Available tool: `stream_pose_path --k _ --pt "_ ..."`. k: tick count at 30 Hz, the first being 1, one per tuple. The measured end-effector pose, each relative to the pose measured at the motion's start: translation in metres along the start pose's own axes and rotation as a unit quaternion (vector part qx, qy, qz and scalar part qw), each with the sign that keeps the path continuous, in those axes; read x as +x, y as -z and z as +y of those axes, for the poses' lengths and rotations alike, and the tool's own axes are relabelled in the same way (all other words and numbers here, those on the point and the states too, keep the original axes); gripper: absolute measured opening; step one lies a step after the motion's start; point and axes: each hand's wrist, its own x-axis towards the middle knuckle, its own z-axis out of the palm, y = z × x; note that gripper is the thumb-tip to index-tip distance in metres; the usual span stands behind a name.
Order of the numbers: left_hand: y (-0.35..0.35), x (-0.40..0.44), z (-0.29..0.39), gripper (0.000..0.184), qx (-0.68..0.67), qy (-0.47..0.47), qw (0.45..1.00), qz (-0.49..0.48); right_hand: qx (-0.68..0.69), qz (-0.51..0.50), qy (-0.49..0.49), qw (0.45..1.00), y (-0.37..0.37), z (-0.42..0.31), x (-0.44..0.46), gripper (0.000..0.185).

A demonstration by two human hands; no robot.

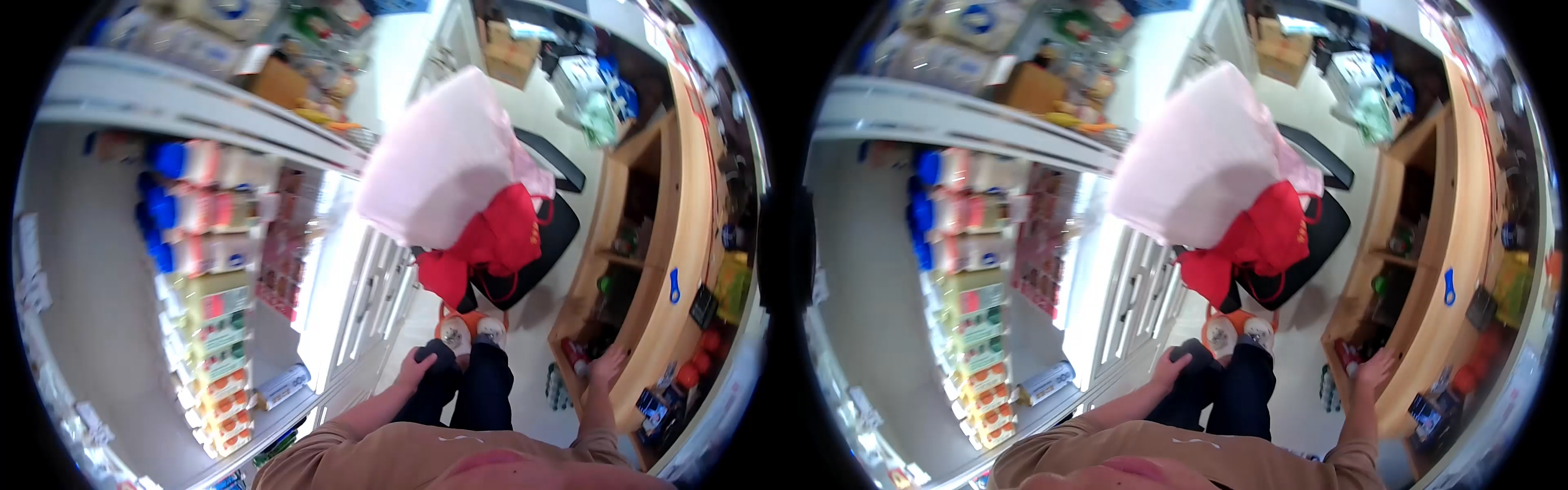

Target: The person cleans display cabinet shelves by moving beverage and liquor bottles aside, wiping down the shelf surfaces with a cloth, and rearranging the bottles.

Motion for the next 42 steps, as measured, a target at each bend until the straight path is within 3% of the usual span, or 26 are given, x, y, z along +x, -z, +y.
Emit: stream_pose_path --k 1,2,4,5,7,9,12,15,17,19,20,23,26,28,29,31,33,35,36,38,41,42 --pt "0.004 -0.01 0.011 0.035 0.006 -0.005 1.0 -0.001 0.195 -0.085 0.074 0.974 0.013 -0.024 -0.006 0.053" --pt "0.008 -0.021 0.03 0.036 0.017 -0.025 1.0 -0.006 0.375 -0.169 0.153 0.899 0.031 -0.054 -0.012 0.05" --pt "0.013 -0.055 0.074 0.04 0.028 -0.039 0.999 -0.022 0.417 -0.3 0.254 0.819 0.055 -0.119 -0.049 0.051" --pt "0.016 -0.07 0.095 0.04 0.031 -0.071 0.997 -0.025 0.592 -0.362 0.293 0.658 0.108 -0.147 -0.086 0.05" --pt "0.021 -0.1 0.133 0.042 0.045 -0.133 0.989 -0.039 0.524 -0.435 0.428 0.594 0.236 -0.182 -0.147 0.055" --pt "0.029 -0.135 0.168 0.048 0.045 -0.149 0.987 -0.049 0.456 -0.346 0.625 0.531 0.339 -0.193 -0.193 0.063" --pt "0.045 -0.18 0.201 0.056 -0.015 -0.193 0.978 -0.073 0.449 -0.225 0.7 0.508 0.406 -0.195 -0.231 0.073" --pt "0.067 -0.234 0.233 0.058 -0.011 -0.224 0.968 -0.112 0.368 -0.018 0.752 0.546 0.471 -0.189 -0.253 0.069" --pt "0.076 -0.266 0.245 0.059 -0.039 -0.276 0.949 -0.149 0.404 -0.163 0.73 0.526 0.491 -0.19 -0.263 0.061" --pt "0.085 -0.296 0.256 0.063 -0.091 -0.265 0.947 -0.158 0.419 -0.264 0.703 0.511 0.517 -0.189 -0.274 0.054" --pt "0.093 -0.297 0.253 0.064 -0.002 -0.305 0.946 -0.109 0.42 -0.295 0.691 0.508 0.528 -0.189 -0.282 0.051" --pt "0.117 -0.317 0.26 0.059 0.041 -0.342 0.935 -0.084 0.452 -0.353 0.658 0.488 0.535 -0.204 -0.29 0.047" --pt "0.135 -0.321 0.258 0.048 -0.048 -0.322 0.946 0.0 0.495 -0.431 0.589 0.471 0.533 -0.213 -0.289 0.045" --pt "0.159 -0.314 0.252 0.044 -0.102 -0.371 0.919 0.08 0.497 -0.481 0.512 0.51 0.541 -0.221 -0.286 0.04" --pt "0.167 -0.317 0.246 0.043 -0.132 -0.387 0.905 0.118 0.51 -0.501 0.496 0.493 0.551 -0.216 -0.295 0.034" --pt "0.194 -0.354 0.268 0.039 -0.128 -0.436 0.866 0.207 0.516 -0.51 0.506 0.466 0.547 -0.215 -0.299 0.026" --pt "0.224 -0.384 0.285 0.036 -0.056 -0.51 0.791 0.334 0.505 -0.512 0.543 0.434 0.514 -0.242 -0.279 0.021" --pt "0.249 -0.423 0.304 0.033 -0.062 -0.582 0.704 0.403 0.489 -0.544 0.554 0.397 0.509 -0.258 -0.273 0.016" --pt "0.262 -0.442 0.313 0.033 -0.051 -0.61 0.663 0.432 0.492 -0.615 0.491 0.372 0.554 -0.248 -0.302 0.015" --pt "0.285 -0.471 0.321 0.035 -0.019 -0.646 0.583 0.493 0.484 -0.656 0.458 0.355 0.578 -0.244 -0.324 0.017" --pt "0.316 -0.503 0.327 0.039 0.035 -0.665 0.449 0.596 0.453 -0.575 0.566 0.379 0.566 -0.266 -0.32 0.028" --pt "0.324 -0.515 0.325 0.041 0.065 -0.646 0.428 0.628 0.463 -0.597 0.541 0.37 0.578 -0.26 -0.333 0.032"
